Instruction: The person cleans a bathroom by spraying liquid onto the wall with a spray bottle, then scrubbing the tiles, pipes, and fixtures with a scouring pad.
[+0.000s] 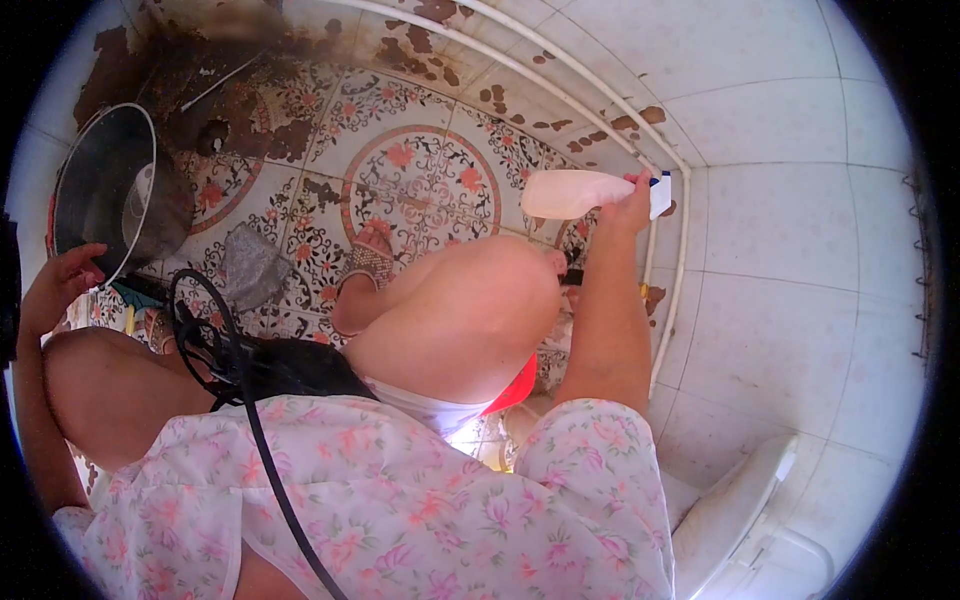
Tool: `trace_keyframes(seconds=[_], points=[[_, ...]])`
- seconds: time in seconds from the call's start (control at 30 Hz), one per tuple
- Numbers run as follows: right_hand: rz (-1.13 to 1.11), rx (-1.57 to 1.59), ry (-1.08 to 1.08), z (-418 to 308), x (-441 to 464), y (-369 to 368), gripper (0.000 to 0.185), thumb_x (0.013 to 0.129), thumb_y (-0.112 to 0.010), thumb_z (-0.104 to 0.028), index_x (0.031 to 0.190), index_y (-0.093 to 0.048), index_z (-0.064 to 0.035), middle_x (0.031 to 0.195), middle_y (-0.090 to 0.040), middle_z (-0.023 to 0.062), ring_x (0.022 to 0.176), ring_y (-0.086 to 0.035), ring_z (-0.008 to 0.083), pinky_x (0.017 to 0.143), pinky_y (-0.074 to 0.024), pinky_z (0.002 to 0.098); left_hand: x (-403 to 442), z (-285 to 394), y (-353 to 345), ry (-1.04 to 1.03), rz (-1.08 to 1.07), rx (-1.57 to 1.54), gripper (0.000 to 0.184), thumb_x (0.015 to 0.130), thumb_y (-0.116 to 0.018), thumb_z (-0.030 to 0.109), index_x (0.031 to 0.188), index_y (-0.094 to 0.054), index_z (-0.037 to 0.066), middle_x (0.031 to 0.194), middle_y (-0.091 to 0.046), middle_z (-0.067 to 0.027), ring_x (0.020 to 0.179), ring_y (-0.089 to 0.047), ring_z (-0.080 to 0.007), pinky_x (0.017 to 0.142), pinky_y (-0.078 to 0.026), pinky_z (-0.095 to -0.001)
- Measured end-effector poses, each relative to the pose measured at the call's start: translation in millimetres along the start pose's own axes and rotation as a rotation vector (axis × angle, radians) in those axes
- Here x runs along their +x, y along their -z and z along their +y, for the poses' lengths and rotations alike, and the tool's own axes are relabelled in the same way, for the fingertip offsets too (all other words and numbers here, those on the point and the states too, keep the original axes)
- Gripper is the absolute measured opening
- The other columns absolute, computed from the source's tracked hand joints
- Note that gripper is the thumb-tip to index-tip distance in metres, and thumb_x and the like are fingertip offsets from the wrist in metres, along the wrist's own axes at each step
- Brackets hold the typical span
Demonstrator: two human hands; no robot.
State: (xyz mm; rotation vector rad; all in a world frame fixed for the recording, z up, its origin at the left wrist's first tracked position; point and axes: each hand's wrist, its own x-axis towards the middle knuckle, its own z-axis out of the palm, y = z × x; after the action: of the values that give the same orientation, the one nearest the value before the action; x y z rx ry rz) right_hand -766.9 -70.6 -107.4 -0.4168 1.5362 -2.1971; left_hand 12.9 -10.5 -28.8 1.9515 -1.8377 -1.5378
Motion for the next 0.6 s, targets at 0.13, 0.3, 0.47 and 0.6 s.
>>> trace_keyframes(seconds=[0.13, 0.3, 0.47, 0.6], points=[[-0.047, 0.021, 0.007, 3.9, 3.3, 7.0, 0.016, 0.087, -0.067, -0.019, 0.089, -0.057, -0.0066, 0.079, -0.057, 0.0044, 0.074, -0.054, 0.0172, 0.067, -0.0474, 0.0332, 1.1, -3.1, 1.1, 0.02, 0.001, 0.002, 0.045, 0.086, -0.061, 0.012, 0.129, -0.05, 0.001, 0.089, -0.059, -0.0051, 0.088, -0.054, -0.0127, 0.083, -0.043, -0.0244], [0.1, -0.056, -0.038, 4.3, 1.9, 19.3, 0.046, 0.086, -0.068, -0.026, 0.122, -0.048, -0.0055, 0.118, -0.051, 0.0082, 0.107, -0.053, 0.0238, 0.088, -0.0458, 0.0419, 1.6, -6.8, 3.6, 0.0, -0.012, 0.008, 0.044, 0.087, -0.06, 0.011, 0.129, -0.05, 0.003, 0.091, -0.059, -0.0046, 0.088, -0.055, -0.0126, 0.082, -0.043, -0.0249], [0.12, -0.023, 0.053, 7.3, 1.1, 30.2, 0.046, 0.082, -0.071, -0.018, 0.122, -0.05, -0.0082, 0.117, -0.052, 0.0056, 0.106, -0.053, 0.0236, 0.087, -0.0467, 0.0373, 1.6, -7.1, 3.9, -0.01, -0.014, 0.049, 0.043, 0.088, -0.059, 0.009, 0.129, -0.05, 0.003, 0.092, -0.059, -0.004, 0.087, -0.054, -0.0119, 0.081, -0.043, -0.0246], [0.128, 0.002, 0.069, 6.6, -0.6, 35.5, 0.042, 0.08, -0.071, -0.011, 0.118, -0.053, -0.007, 0.114, -0.053, 0.0045, 0.101, -0.056, 0.0232, 0.083, -0.0482, 0.0342, -0.5, 0.7, 1.2, 0.002, 0.005, 0.017, 0.045, 0.086, -0.06, 0.014, 0.128, -0.051, 0.0, 0.09, -0.06, -0.0055, 0.087, -0.055, -0.0129, 0.082, -0.042, -0.0247]])
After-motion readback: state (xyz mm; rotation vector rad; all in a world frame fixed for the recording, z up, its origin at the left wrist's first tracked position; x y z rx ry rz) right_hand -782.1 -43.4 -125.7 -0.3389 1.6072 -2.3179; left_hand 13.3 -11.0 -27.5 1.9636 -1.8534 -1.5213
